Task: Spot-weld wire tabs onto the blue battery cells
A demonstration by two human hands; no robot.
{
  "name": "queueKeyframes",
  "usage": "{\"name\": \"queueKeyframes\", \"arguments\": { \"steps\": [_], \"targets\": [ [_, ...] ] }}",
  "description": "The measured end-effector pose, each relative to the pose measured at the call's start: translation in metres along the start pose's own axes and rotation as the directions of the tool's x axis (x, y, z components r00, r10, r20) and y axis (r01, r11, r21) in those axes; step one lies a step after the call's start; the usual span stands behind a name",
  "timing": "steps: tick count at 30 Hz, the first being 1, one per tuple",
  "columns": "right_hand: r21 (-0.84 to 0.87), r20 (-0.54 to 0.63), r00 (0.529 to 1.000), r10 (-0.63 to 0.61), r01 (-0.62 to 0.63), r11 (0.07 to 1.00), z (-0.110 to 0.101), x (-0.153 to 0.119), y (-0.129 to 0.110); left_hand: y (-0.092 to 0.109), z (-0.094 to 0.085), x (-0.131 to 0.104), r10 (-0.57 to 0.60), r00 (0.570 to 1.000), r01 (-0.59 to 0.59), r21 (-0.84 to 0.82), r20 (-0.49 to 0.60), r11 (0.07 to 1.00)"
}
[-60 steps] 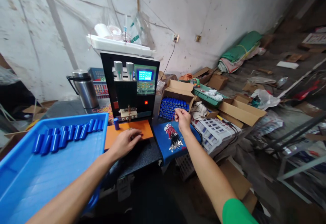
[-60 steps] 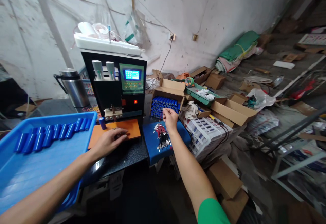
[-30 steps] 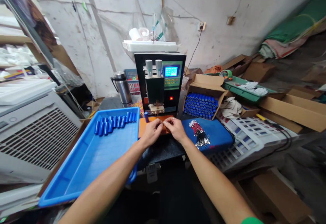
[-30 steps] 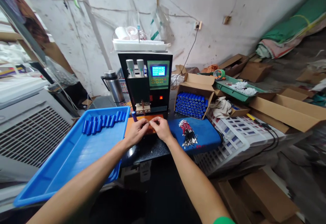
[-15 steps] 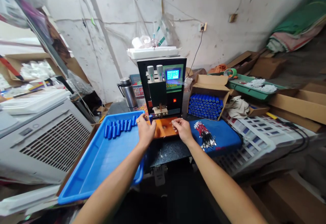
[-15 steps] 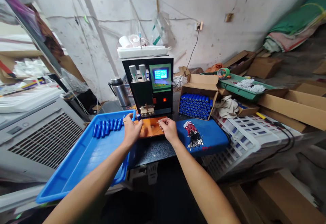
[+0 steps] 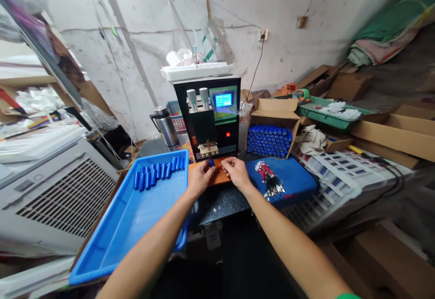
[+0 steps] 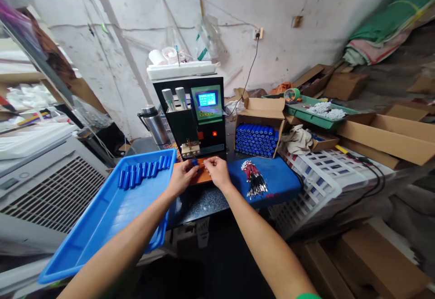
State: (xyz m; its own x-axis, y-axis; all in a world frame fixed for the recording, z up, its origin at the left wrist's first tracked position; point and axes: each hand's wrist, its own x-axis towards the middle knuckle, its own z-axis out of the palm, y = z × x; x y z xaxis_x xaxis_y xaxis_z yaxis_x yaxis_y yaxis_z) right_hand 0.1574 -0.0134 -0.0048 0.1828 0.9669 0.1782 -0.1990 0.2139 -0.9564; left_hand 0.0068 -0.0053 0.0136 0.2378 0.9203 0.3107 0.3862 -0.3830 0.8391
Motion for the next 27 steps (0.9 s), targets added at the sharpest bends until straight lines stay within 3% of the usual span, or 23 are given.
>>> {"name": "queueKeyframes", "arguments": {
  "steps": [8,14,27],
  "targets": [
    [-0.020,-0.008,0.998,-0.067,0.067,0.998,0.012,0.015,-0.004,0.002,-0.001,-0.001,-0.021,0.999,0.022,-0.035,0.025,0.999],
    [-0.090,0.035,0.992,-0.122,0.125,0.988,0.021,0.024,0.005,0.000,-0.001,0.000,0.006,1.000,-0.006,-0.013,0.028,1.000],
    [-0.201,0.054,0.987,-0.152,0.160,0.966,0.023,0.024,0.007,-0.008,-0.001,0.002,0.039,0.999,-0.039,-0.028,0.010,0.999]
  ]
}}
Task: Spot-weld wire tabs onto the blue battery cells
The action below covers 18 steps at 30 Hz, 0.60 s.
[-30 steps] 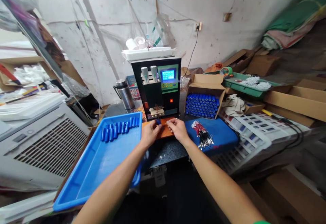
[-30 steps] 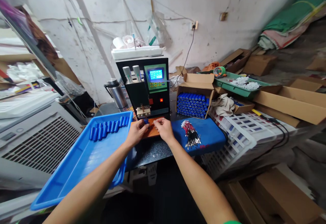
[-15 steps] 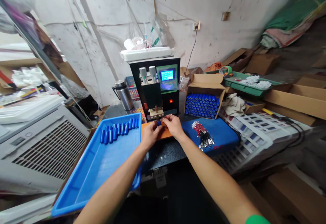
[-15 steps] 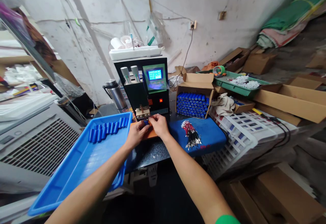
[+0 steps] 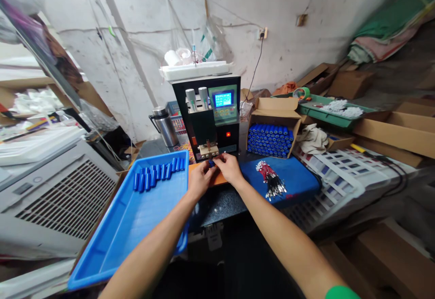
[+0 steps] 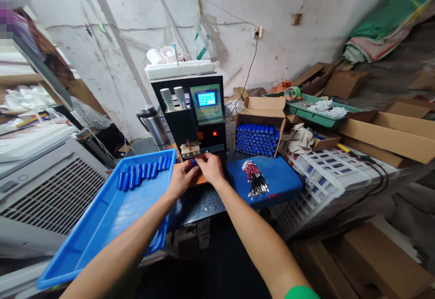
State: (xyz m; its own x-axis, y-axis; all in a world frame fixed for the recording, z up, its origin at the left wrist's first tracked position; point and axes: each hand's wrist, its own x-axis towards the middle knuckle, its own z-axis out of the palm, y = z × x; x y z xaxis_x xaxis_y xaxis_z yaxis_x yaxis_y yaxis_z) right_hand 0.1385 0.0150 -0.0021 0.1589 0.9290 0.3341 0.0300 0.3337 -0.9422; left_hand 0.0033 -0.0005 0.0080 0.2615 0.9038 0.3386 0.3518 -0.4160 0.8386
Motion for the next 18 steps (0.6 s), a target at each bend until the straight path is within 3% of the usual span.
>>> {"name": "queueKeyframes", "arguments": {
  "steps": [18],
  "targets": [
    [-0.066,0.026,0.999,-0.019,0.021,0.998,-0.0017,-0.0002,-0.0052,-0.0077,0.0008,0.0021,0.008,1.000,-0.008,0.009,-0.019,1.000]
  ]
}}
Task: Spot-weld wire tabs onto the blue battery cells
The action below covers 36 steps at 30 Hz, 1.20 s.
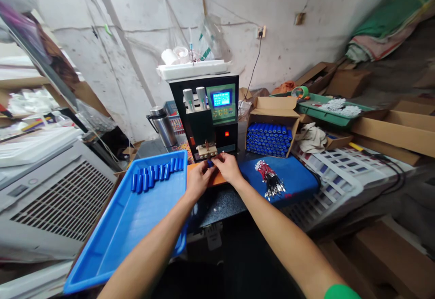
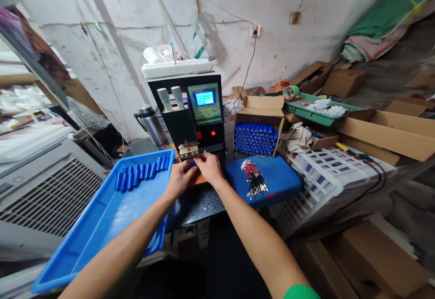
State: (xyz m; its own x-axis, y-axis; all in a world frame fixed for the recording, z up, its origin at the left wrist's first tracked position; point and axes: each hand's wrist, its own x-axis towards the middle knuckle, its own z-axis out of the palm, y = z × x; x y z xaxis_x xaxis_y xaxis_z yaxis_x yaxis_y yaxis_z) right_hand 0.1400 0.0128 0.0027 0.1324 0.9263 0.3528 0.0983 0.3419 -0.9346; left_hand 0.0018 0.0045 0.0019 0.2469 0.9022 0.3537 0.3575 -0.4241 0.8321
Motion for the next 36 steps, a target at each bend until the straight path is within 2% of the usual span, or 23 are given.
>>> {"name": "queueKeyframes", "arguments": {
  "steps": [16,21,27,30,33,36],
  "targets": [
    [0.036,0.010,1.000,-0.019,0.019,0.999,-0.001,-0.001,0.005,0.004,0.000,-0.001,-0.012,1.000,0.012,0.059,-0.015,0.998],
    [0.066,0.033,0.999,-0.021,0.019,0.998,-0.007,-0.007,0.006,0.004,0.000,-0.001,-0.025,1.000,0.026,0.105,-0.013,0.994],
    [-0.111,0.073,0.997,-0.020,0.029,0.993,-0.019,-0.014,0.007,0.004,0.000,-0.002,-0.020,1.000,0.023,0.149,-0.020,0.989],
    [-0.141,0.080,0.997,-0.022,0.033,0.989,-0.021,-0.014,0.009,0.008,0.001,-0.002,-0.033,0.999,0.038,0.189,-0.027,0.981],
    [-0.095,0.080,0.997,-0.014,0.022,0.995,-0.022,-0.013,0.008,0.014,-0.004,-0.001,-0.043,0.999,0.041,0.164,0.009,0.986],
    [-0.048,0.080,0.997,0.003,0.000,0.999,-0.024,-0.013,0.007,0.019,-0.017,0.001,-0.056,0.998,0.053,0.183,0.011,0.982]
  ]
}}
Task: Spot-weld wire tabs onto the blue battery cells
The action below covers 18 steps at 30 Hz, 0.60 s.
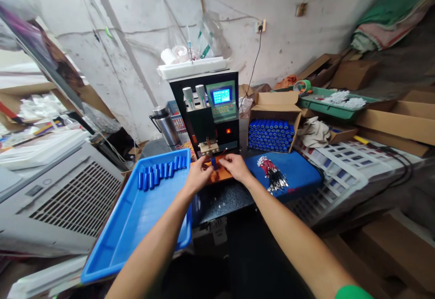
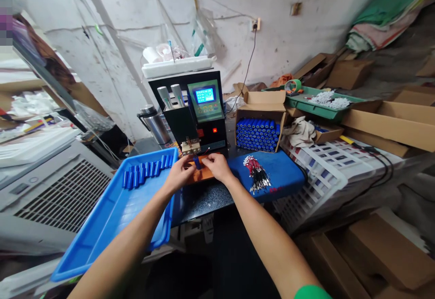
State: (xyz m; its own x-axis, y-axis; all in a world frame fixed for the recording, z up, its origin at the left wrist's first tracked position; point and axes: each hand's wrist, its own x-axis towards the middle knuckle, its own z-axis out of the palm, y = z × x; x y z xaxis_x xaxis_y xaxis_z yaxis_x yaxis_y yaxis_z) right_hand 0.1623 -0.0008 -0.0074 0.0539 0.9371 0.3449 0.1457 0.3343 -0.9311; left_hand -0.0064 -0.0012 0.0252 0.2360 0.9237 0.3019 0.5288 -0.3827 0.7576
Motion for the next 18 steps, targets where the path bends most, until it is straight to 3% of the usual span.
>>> {"name": "queueKeyframes", "arguments": {
  "steps": [3,7,9,15,18],
  "targets": [
    [0.038,-0.005,1.000,0.019,-0.018,0.999,-0.001,0.000,0.000,0.000,-0.017,0.001,0.003,1.000,-0.006,0.131,0.025,0.991],
    [0.069,-0.015,0.999,0.042,-0.040,0.997,-0.001,0.000,0.002,-0.001,-0.027,-0.002,0.022,0.973,-0.066,0.184,0.232,0.981],
    [0.094,-0.018,0.998,0.059,-0.057,0.994,0.000,0.001,0.002,0.000,-0.026,-0.004,0.020,0.958,-0.071,0.169,0.285,0.983],
    [0.139,-0.029,0.998,0.059,-0.055,0.989,-0.003,0.000,0.000,-0.002,-0.020,-0.003,0.086,0.957,-0.135,0.163,0.276,0.977],
    [0.101,0.055,0.998,-0.015,0.009,0.995,-0.004,-0.004,-0.002,-0.003,-0.018,-0.003,0.061,0.960,-0.098,0.124,0.272,0.988]
  ]
}}
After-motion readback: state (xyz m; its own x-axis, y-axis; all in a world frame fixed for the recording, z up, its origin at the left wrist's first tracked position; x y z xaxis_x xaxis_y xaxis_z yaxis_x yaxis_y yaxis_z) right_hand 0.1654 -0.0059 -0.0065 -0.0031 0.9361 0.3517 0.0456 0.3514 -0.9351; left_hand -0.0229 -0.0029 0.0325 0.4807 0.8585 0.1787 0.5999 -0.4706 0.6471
